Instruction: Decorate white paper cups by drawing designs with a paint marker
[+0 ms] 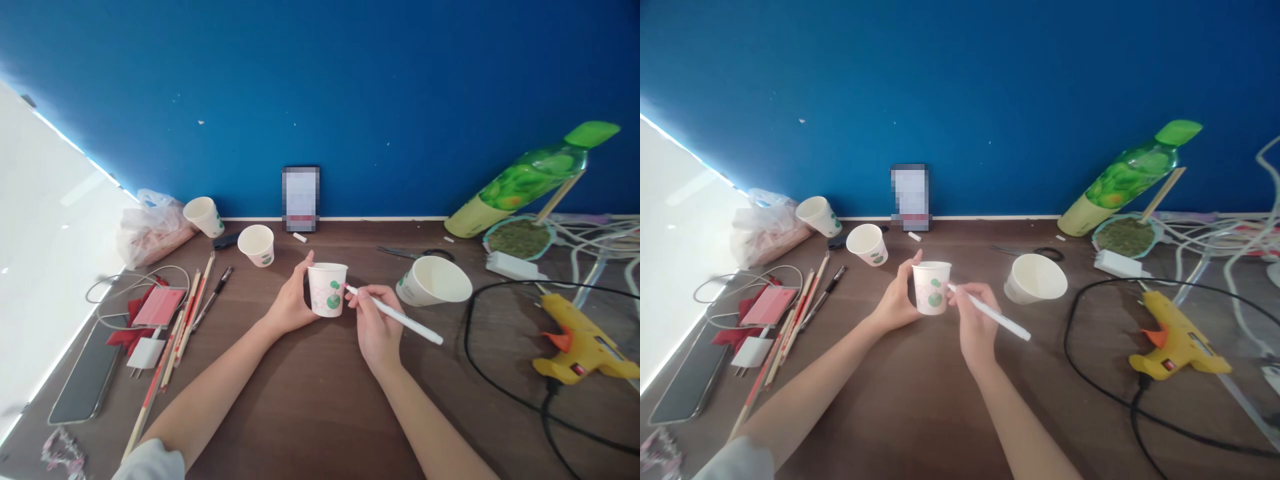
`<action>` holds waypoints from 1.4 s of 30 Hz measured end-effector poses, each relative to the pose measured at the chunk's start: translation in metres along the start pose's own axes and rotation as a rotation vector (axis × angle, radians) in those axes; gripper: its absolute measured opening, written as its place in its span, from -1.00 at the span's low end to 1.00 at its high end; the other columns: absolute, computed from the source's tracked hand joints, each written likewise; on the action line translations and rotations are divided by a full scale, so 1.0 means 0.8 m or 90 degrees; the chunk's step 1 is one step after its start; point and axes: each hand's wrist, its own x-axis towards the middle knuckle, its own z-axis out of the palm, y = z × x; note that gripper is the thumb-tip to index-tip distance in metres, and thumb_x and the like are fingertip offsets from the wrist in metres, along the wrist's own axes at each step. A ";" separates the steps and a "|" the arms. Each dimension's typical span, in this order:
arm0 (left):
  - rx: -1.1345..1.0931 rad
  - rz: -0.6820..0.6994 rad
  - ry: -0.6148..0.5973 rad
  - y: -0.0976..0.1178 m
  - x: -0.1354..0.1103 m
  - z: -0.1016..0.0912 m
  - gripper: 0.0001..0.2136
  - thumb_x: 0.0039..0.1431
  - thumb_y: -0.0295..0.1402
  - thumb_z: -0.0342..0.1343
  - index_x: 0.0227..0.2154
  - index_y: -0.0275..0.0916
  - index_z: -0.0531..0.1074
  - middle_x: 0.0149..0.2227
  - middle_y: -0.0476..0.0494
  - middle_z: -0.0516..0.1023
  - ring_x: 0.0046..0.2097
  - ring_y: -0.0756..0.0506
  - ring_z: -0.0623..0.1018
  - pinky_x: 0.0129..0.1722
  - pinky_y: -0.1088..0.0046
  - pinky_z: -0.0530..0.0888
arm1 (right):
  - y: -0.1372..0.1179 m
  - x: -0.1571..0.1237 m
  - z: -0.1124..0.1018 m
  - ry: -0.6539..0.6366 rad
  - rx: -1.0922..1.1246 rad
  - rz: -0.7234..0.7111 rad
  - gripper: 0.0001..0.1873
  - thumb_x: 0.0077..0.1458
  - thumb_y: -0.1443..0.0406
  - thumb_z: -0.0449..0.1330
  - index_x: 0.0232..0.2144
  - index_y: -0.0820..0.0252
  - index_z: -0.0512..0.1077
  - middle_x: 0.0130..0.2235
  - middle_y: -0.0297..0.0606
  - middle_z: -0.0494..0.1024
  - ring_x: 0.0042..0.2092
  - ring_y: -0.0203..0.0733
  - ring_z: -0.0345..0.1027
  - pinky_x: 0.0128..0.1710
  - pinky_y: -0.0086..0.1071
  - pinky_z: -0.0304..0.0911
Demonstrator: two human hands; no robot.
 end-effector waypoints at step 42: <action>-0.048 0.094 0.094 -0.019 0.001 0.005 0.03 -0.18 -0.35 0.35 0.25 -0.21 -0.24 0.31 -0.52 -0.18 0.31 -0.43 0.13 0.23 -0.07 0.25 | -0.011 -0.003 0.004 -0.098 0.145 0.048 -0.84 0.06 0.21 0.26 -0.47 0.11 0.37 -0.66 -0.49 0.40 -0.50 -0.28 0.35 -0.07 -0.01 0.34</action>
